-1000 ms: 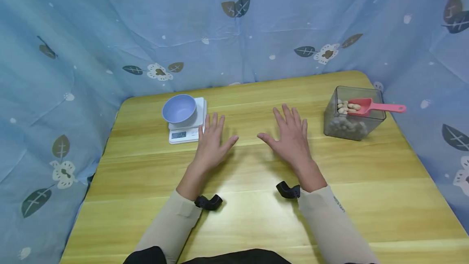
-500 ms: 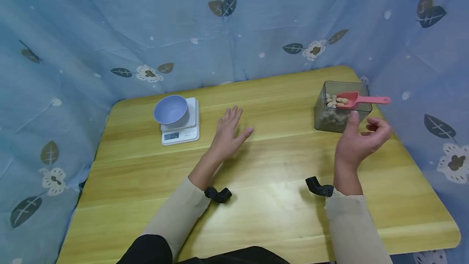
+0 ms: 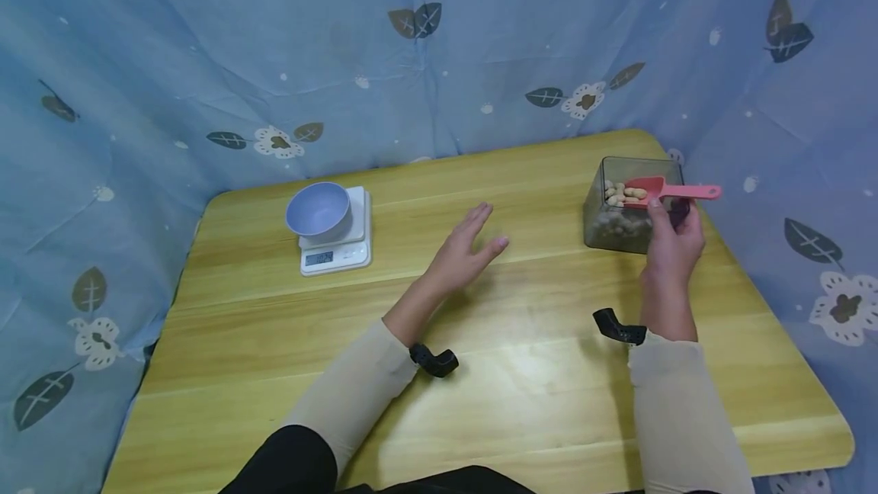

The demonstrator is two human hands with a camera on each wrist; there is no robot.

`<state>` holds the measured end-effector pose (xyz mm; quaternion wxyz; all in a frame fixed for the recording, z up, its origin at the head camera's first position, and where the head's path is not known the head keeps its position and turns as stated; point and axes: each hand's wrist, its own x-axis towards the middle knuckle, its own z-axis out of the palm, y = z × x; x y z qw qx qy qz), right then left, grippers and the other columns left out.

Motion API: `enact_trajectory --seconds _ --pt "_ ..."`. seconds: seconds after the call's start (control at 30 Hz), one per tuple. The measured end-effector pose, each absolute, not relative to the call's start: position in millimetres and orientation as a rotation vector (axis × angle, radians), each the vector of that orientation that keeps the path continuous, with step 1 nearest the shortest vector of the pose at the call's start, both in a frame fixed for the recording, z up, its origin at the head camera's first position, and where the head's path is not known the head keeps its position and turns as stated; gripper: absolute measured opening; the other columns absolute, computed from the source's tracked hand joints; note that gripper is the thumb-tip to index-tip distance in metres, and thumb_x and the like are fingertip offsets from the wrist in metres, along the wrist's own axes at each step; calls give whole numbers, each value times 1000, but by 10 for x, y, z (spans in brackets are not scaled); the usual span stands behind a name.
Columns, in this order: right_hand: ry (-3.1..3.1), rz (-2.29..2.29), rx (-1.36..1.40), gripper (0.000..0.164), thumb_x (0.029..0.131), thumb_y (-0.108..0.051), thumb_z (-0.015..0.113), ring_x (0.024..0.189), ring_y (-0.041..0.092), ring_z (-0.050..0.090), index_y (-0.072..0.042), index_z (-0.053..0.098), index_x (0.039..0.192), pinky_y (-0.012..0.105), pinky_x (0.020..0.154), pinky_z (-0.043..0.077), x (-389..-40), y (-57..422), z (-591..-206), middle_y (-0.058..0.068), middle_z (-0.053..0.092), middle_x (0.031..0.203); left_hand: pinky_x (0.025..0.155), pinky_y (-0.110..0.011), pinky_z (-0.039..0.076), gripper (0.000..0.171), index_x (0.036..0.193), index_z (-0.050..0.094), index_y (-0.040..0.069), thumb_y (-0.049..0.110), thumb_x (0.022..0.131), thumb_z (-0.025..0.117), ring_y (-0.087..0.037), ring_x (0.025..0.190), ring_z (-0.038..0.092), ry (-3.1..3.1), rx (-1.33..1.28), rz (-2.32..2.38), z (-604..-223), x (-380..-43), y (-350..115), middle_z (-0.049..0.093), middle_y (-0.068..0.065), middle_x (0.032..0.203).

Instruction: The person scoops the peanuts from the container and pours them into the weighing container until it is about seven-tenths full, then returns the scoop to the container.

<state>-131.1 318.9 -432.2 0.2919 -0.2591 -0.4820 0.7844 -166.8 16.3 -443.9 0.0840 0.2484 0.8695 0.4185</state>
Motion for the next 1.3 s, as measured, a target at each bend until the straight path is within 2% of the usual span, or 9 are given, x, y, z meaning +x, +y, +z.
enact_trajectory --seconds 0.1,0.23,0.4,0.47,0.63,0.77,0.87,1.03,1.3 --pt "-1277 2101 -678 35 87 -10 74 132 14 43 -7 65 121 14 107 33 -1323 3146 -4346 2 60 128 125 -51 11 79 159 19 20 64 97 41 -12 153 6 2583 744 1252 -4444 -1674 185 14 4 166" --pt "-1298 2128 -624 33 87 -7 74 119 13 49 -3 64 118 17 98 38 -1345 3025 -4369 3 61 117 125 -49 13 78 159 20 21 64 97 41 -11 152 9 2593 721 1258 -4439 -1684 188 15 5 165" --pt "-1425 2156 -607 44 88 -10 74 127 14 49 -8 61 129 16 101 42 -1358 2795 -4393 5 59 130 124 -45 17 78 159 19 24 65 96 42 -13 152 12 2592 693 1276 -4424 -1694 145 14 8 165" --pt "-1515 2146 -597 47 88 -14 74 126 13 50 -10 59 132 15 99 43 -1368 2684 -4409 4 59 131 124 -43 19 78 159 18 27 67 95 41 -13 152 14 2599 668 1283 -4423 -1696 106 13 10 165" --pt "-1688 2098 -527 46 87 -15 75 104 9 51 -9 58 130 15 81 45 -1385 2379 -4449 1 59 116 123 -46 22 77 158 14 36 69 94 41 -12 151 15 2610 606 1316 -4420 -1691 -24 10 17 164" --pt "-1822 2067 -457 48 88 -19 75 97 9 47 -9 55 131 18 76 41 -1379 2145 -4454 -1 57 110 122 -49 23 76 157 14 38 68 94 42 -13 151 15 2629 578 1341 -4413 -1674 -152 8 20 163" --pt "-1919 2052 -429 51 88 -23 75 97 9 45 -9 53 132 20 76 40 -1378 1984 -4448 0 56 112 122 -49 23 77 158 14 36 69 94 42 -16 151 16 2652 576 1350 -4411 -1659 -247 7 19 164" --pt "-2041 2031 -382 55 88 -31 74 102 11 45 -13 49 134 23 78 42 -1371 1728 -4463 7 53 125 122 -49 23 77 158 13 35 69 94 41 -17 151 17 2691 584 1364 -4418 -1621 -403 5 20 163" --pt "-2130 2016 -259 61 87 -29 75 114 23 46 -8 45 137 26 83 43 -1341 1365 -4487 12 50 136 121 -50 23 69 158 18 29 49 100 48 -17 151 19 2771 563 1400 -4427 -1551 -637 7 20 163"
